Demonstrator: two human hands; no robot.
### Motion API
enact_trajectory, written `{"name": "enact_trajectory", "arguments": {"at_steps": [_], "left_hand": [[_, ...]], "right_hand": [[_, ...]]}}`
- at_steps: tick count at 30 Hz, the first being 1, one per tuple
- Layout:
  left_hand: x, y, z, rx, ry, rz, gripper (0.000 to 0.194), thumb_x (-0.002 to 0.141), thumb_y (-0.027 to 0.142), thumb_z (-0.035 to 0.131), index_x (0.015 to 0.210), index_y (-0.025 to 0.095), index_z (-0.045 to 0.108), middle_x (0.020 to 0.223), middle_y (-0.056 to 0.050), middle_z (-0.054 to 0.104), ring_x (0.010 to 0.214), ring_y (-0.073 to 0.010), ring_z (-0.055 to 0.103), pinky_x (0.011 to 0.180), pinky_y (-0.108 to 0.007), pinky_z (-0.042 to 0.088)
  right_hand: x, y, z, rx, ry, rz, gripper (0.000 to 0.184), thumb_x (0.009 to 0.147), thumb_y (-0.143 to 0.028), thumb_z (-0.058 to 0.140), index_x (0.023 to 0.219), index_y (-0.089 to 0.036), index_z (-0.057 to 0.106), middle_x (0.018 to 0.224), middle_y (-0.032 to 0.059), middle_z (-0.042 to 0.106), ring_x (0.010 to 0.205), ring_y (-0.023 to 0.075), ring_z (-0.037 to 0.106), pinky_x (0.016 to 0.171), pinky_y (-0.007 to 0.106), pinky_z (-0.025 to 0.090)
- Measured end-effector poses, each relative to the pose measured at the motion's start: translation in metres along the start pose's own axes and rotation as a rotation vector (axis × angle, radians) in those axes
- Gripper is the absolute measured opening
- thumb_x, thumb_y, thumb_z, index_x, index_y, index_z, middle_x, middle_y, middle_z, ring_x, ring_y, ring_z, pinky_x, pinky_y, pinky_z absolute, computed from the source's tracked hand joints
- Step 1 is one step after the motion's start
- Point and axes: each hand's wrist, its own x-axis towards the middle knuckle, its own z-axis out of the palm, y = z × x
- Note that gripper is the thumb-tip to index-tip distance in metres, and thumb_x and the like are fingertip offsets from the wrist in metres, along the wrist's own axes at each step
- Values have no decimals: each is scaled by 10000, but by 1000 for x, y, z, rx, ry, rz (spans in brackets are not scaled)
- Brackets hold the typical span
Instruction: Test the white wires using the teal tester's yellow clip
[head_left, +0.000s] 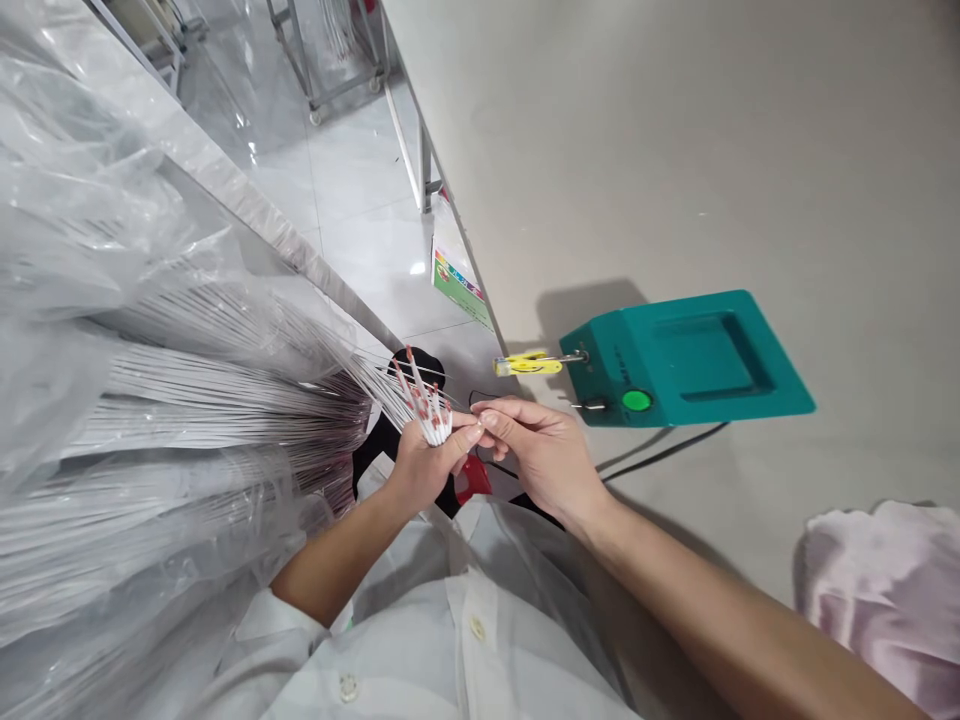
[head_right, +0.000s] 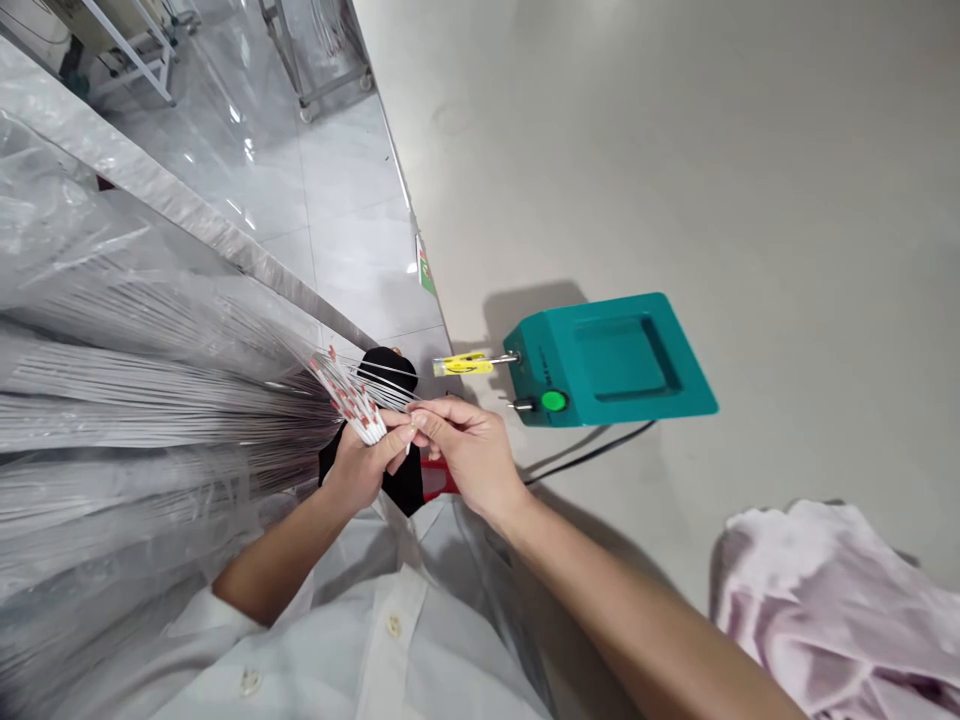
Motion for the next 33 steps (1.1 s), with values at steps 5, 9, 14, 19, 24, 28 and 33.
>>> {"name": "enact_trajectory", "arguments": {"at_steps": [5, 9, 14, 19, 24, 28, 33], "left_hand": [[1, -15, 4, -132, 70, 3, 307, 733, 446, 644, 794, 146, 665, 472, 50, 473, 408, -50, 351, 422, -211, 264], [2, -21, 5, -206, 84, -37, 280, 719, 420, 662, 782, 147, 658, 550, 30, 537, 413, -40, 354, 412, -204, 259], [-2, -6, 2, -90, 91, -6, 252, 755, 385, 638, 740, 134, 655, 608, 9, 583, 421, -38, 366, 414, -211, 260], [-7, 7, 1, 111, 106, -28, 280, 767, 391, 609, 706, 122, 654, 432, 54, 435, 392, -57, 354, 412, -219, 257], [-10, 5, 9, 144, 190, -30, 224, 769, 341, 599, 686, 137, 635, 439, 55, 441, 405, -66, 365, 452, -225, 306], [-10, 2, 13, 160, 251, -59, 201, 754, 330, 611, 676, 145, 619, 435, 50, 459, 418, -80, 391, 471, -229, 325], [-7, 5, 6, 178, 252, 5, 258, 793, 377, 575, 702, 142, 631, 550, 13, 566, 418, -66, 397, 437, -220, 314]], "right_hand": [[-1, -4, 1, 79, -89, 51, 256, 566, -391, 795, 686, -182, 710, 452, -45, 522, 416, 47, 375, 414, 200, 301], [-1, -1, -1, -3, -139, -33, 224, 649, -402, 740, 731, -197, 706, 510, -38, 537, 434, 61, 398, 426, 220, 340], [-3, 2, -5, -556, -13, -536, 124, 803, -279, 599, 774, -209, 696, 786, 44, 645, 658, 138, 580, 589, 291, 484], [-4, -4, -15, -1215, -18, -1079, 178, 846, -164, 500, 858, -168, 677, 814, 76, 659, 719, 149, 610, 618, 257, 479], [-2, -15, -21, -1592, -114, -1360, 194, 826, -127, 467, 800, -153, 658, 767, 64, 649, 664, 147, 569, 604, 274, 416], [-4, -21, -24, -1773, -254, -1299, 215, 800, -94, 447, 849, -153, 648, 816, 66, 645, 670, 156, 540, 610, 297, 377], [-7, -20, -25, -1670, -263, -1118, 194, 766, -70, 481, 822, -183, 629, 767, 37, 642, 629, 148, 547, 556, 292, 372]]}}
